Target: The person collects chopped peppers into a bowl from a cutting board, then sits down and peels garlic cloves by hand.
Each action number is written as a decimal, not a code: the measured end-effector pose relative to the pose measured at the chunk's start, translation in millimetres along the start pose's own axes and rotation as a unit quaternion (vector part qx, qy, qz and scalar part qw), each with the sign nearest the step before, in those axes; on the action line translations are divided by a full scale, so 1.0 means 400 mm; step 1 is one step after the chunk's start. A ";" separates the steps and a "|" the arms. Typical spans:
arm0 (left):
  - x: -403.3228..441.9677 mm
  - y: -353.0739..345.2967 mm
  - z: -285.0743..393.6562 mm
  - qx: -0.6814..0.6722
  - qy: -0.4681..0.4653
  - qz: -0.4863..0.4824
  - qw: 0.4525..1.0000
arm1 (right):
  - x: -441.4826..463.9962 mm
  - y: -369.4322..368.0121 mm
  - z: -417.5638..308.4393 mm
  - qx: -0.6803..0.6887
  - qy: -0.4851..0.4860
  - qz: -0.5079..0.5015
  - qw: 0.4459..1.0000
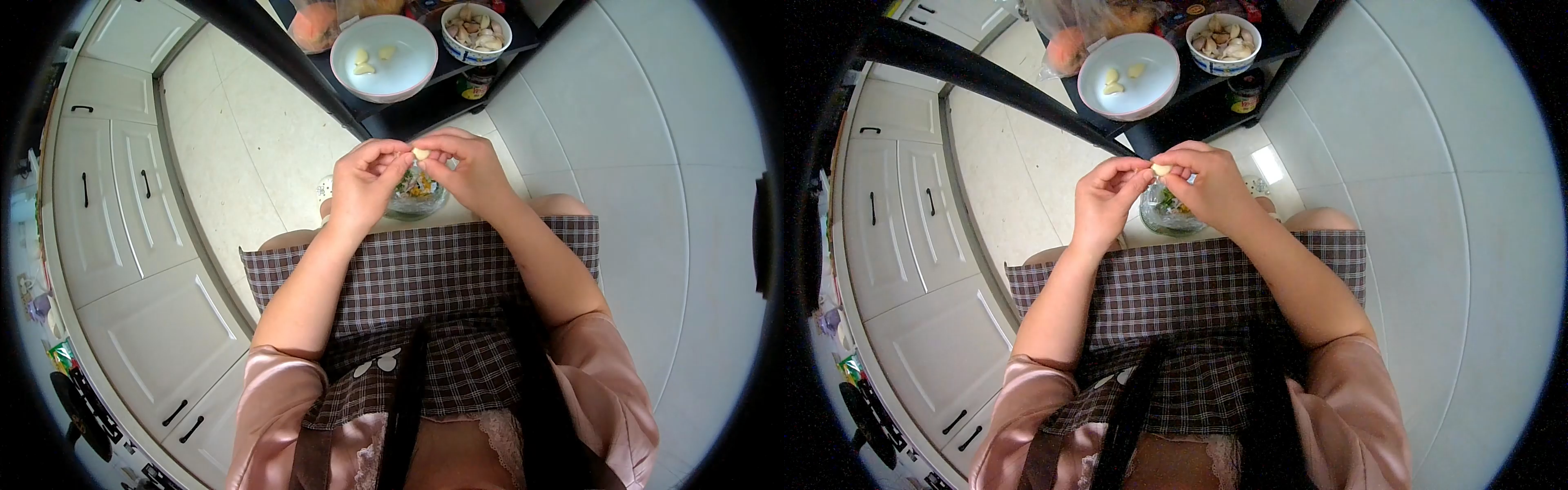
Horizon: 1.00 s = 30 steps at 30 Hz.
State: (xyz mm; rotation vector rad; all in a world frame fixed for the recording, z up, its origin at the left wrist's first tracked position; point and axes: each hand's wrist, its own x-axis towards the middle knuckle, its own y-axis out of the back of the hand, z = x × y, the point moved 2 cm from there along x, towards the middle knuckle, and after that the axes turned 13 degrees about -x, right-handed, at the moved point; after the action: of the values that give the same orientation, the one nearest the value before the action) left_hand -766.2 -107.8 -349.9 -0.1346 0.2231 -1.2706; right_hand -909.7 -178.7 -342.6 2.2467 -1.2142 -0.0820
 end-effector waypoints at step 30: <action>-0.003 -0.011 0.022 0.149 -0.070 -0.073 0.984 | -0.006 -0.003 0.026 0.367 -0.268 -0.133 0.881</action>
State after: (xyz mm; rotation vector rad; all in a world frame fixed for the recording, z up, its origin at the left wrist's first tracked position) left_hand -768.4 -108.0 -340.2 0.0183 -0.1010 -1.4194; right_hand -913.6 -180.9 -352.4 3.2054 -1.3431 -0.4430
